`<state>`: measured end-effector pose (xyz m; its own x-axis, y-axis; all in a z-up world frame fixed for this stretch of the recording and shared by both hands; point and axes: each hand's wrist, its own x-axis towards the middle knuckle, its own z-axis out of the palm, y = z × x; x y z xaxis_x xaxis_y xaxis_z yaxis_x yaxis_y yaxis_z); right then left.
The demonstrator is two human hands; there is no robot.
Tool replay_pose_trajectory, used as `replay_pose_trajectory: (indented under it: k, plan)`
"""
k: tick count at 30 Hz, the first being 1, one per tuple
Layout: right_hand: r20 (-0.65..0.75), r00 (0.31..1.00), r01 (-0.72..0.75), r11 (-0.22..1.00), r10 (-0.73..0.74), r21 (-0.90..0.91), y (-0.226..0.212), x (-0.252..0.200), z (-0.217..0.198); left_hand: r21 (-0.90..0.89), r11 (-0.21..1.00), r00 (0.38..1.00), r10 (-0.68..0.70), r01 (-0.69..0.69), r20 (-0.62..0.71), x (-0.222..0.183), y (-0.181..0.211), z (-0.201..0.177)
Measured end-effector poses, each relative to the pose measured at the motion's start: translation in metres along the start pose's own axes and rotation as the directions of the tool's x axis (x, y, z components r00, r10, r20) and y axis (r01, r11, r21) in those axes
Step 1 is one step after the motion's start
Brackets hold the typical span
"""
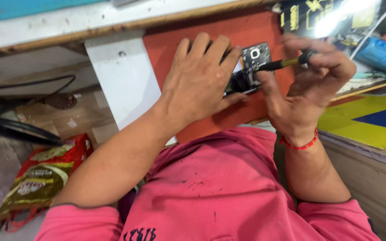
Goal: The person handles a small circuit board and then proceeds to disassemble a smartphone. They use a prying tool to separate the back cover and a screwdriver to remove screws from the internal frame, exposing the battery and camera module.
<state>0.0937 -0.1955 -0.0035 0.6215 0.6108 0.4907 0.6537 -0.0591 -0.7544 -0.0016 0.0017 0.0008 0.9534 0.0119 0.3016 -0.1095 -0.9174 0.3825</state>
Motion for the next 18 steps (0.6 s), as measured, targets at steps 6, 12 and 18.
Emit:
replay_pose_trajectory:
  k: [6,12,18]
  plan:
    - [0.221,0.958,-0.154,0.979,0.181,-0.133,-0.03,0.024,-0.027,-0.01,1.0,1.0,-0.003,0.002,-0.012,-0.001,-0.002,0.001]
    - [0.567,0.747,0.147,0.745,0.347,-0.651,-0.051,0.086,-0.047,0.005,1.0,1.0,0.012,-0.012,-0.023,-0.003,-0.002,0.002]
    - [0.772,0.598,0.392,0.763,0.214,-0.515,-0.051,0.107,-0.044,-0.037,0.999,0.998,0.031,-0.034,-0.061,-0.005,-0.005,0.002]
